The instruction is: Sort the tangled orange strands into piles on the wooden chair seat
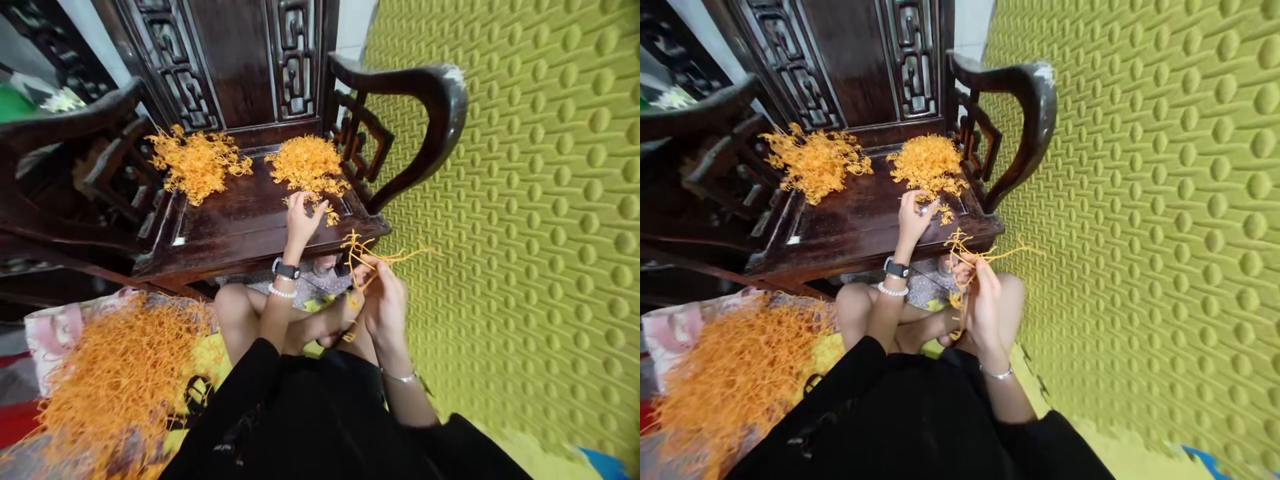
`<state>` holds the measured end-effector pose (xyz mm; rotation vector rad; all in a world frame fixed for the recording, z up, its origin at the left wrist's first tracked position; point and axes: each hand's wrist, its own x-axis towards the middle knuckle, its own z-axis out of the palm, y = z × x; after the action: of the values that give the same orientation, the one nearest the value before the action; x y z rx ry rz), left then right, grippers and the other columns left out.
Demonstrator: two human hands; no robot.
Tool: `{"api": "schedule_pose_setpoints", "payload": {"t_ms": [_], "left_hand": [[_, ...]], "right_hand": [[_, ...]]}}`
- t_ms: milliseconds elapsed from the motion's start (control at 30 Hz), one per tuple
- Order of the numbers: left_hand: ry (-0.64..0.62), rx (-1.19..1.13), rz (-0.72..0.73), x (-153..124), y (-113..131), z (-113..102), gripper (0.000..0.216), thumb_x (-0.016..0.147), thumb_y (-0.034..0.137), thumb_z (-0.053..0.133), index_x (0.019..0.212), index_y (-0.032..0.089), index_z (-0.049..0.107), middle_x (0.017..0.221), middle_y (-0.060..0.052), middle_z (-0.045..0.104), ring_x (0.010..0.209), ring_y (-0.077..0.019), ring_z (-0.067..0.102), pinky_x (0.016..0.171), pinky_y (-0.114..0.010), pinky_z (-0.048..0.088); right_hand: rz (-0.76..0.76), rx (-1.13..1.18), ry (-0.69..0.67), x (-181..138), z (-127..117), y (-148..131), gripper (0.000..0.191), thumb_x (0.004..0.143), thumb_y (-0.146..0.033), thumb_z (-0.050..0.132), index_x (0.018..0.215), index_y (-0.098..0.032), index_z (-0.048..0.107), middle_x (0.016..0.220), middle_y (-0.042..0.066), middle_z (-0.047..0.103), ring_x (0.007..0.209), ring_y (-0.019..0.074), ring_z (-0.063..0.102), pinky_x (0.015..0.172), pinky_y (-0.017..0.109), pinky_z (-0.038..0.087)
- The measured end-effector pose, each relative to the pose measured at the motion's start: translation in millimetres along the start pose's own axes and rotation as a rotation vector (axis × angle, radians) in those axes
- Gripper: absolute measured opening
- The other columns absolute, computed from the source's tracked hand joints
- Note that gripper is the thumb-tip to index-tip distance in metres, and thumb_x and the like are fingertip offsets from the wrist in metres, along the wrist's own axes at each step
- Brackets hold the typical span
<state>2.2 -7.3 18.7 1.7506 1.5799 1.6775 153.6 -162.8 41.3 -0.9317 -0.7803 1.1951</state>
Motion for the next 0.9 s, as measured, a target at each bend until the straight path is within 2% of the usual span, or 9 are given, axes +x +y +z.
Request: {"api": "schedule_pose_setpoints", "payload": {"t_ms": [100,167,267,367,467,600,700,833,900], "left_hand": [[-0.059,-0.245,-0.024,-27.0,19.8,-14.3,0.038,0.092,0.053,0.044,0.095,0.019,0.059,0.107,-0.009,0.062,0.093,-0.0182,0.06,0.078,-0.029,0.047],[-0.276,-0.456,-0.127,-54.7,33.7,-25.7,0.048,0.096,0.055,0.026,0.099,0.02,0.058,0.1,-0.007,0.065,0.082,-0.0161,0.061,0.076,-0.03,0.049],[-0.557,-0.587,-0.216,-93.4,50.0,-42.2,0.044,0.095,0.055,0.033,0.111,0.02,0.055,0.092,-0.006,0.067,0.076,-0.017,0.062,0.072,-0.03,0.05],[-0.524,-0.403,-0.248,-113.4,58.9,-59.6,0.033,0.097,0.043,0.038,0.117,0.02,0.052,0.08,-0.003,0.065,0.07,-0.0161,0.061,0.07,-0.029,0.049],[-0.575,-0.221,-0.12,-118.7,61.9,-82.3,0.028,0.099,0.032,0.034,0.102,0.019,0.059,0.07,-0.001,0.062,0.061,-0.014,0.058,0.066,-0.027,0.048],[-0.562,-0.137,0.014,-127.3,65.5,-107.3,0.032,0.098,0.027,0.032,0.078,0.019,0.056,0.054,0.001,0.054,0.049,-0.0132,0.053,0.055,-0.027,0.046],[-0.529,-0.106,0.068,-136.4,76.4,-107.5,0.033,0.098,0.03,0.033,0.073,0.022,0.054,0.058,-0.002,0.059,0.053,-0.0165,0.057,0.055,-0.031,0.047],[-0.479,-0.093,0.184,-141.7,100.6,-93.3,0.035,0.098,0.033,0.035,0.071,0.025,0.056,0.059,-0.004,0.06,0.054,-0.0184,0.057,0.054,-0.034,0.048],[-0.418,-0.086,0.234,-139.1,105.2,-92.2,0.037,0.098,0.033,0.034,0.069,0.025,0.058,0.059,-0.003,0.061,0.054,-0.018,0.059,0.055,-0.033,0.05]], "right_hand": [[0.019,0.003,-0.028,6.3,10.8,-1.1,0.025,0.086,-0.039,0.056,0.093,-0.018,0.067,0.076,0.002,0.065,0.065,0.0121,0.057,0.065,0.026,0.046],[0.012,-0.008,-0.009,12.4,20.9,-1.2,0.025,0.086,-0.038,0.056,0.095,-0.018,0.068,0.08,0.003,0.067,0.069,0.0127,0.059,0.068,0.027,0.048],[0.005,0.002,0.019,23.1,38.1,-0.4,0.025,0.086,-0.038,0.057,0.098,-0.018,0.067,0.083,0.002,0.066,0.071,0.0121,0.059,0.067,0.026,0.048],[0.019,0.052,-0.033,31.6,50.7,-0.7,0.027,0.087,-0.04,0.057,0.098,-0.018,0.066,0.065,-0.002,0.058,0.056,0.0083,0.05,0.056,0.021,0.043],[0.044,0.124,-0.083,32.1,53.6,-7.2,0.027,0.086,-0.042,0.059,0.091,-0.016,0.065,0.047,-0.008,0.038,0.042,0.0053,0.033,0.045,0.017,0.034],[0.022,0.108,-0.114,17.3,45.7,-25.6,0.029,0.09,-0.045,0.055,0.092,-0.018,0.064,0.042,-0.01,0.025,0.037,0.0052,0.023,0.04,0.016,0.029],[-0.171,0.047,-0.08,0.5,38.1,-38.7,0.027,0.094,-0.042,0.05,0.097,-0.02,0.066,0.039,-0.01,0.025,0.033,0.0056,0.022,0.037,0.017,0.027],[-0.637,-0.02,-0.031,-13.9,25.7,-56.3,0.027,0.097,-0.041,0.042,0.105,-0.03,0.064,0.035,-0.01,0.023,0.027,0.0088,0.018,0.03,0.02,0.025],[-0.658,-0.178,-0.031,-12.1,14.5,-70.3,0.034,0.097,-0.051,0.033,0.111,-0.034,0.059,0.038,-0.01,0.027,0.027,0.0112,0.026,0.031,0.022,0.031]]}}
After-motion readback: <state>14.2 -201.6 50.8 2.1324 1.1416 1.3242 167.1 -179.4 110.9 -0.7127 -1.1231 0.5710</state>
